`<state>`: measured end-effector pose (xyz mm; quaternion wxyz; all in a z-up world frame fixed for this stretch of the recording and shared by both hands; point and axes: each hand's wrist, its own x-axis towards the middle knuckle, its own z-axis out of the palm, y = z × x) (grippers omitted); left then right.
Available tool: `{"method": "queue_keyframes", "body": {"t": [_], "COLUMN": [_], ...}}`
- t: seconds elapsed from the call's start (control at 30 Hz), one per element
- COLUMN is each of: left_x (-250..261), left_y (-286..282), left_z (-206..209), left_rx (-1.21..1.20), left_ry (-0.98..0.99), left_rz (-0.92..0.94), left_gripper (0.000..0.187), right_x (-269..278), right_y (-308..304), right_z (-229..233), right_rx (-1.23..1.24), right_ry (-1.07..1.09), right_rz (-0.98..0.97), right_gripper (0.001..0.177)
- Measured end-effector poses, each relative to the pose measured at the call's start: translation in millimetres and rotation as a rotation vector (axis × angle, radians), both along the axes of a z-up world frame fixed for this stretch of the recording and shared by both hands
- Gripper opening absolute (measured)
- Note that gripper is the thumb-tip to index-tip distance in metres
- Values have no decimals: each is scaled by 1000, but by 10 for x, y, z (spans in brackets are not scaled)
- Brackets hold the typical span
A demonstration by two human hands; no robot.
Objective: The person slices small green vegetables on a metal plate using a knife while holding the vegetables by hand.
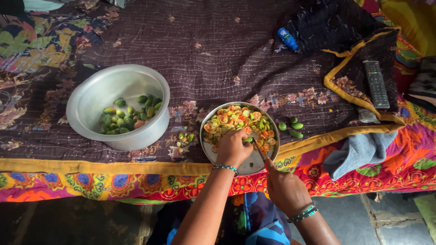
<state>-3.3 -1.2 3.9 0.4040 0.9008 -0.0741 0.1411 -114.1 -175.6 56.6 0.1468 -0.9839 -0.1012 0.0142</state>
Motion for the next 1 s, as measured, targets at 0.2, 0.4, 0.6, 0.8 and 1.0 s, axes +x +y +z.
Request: {"method": "queue_keyframes", "body": {"t": [0.2, 0.4, 0.6, 0.8, 1.0], "left_x": [9, 18, 20, 24, 17], "left_y": [14, 16, 35, 17, 33], "left_z": [-9, -16, -47, -79, -74], "left_rx": [24, 33, 22, -10, 15], "left_ry": [10, -7, 2, -34, -25], "left_rz": [-12, -15, -40, -11, -31], "left_gripper": [20, 21, 23, 22, 24], "right_x": [13, 28, 58, 19, -7], "right_y": [15, 24, 55, 12, 7], "right_z": [-18, -6, 28, 9, 7], "right_rx": [15, 20, 27, -23, -32], "right_ry": [-8, -6, -19, -12, -5], "right_rz": [-1, -29, -19, -13, 0], "right_gripper": [53, 52, 54, 52, 53]}}
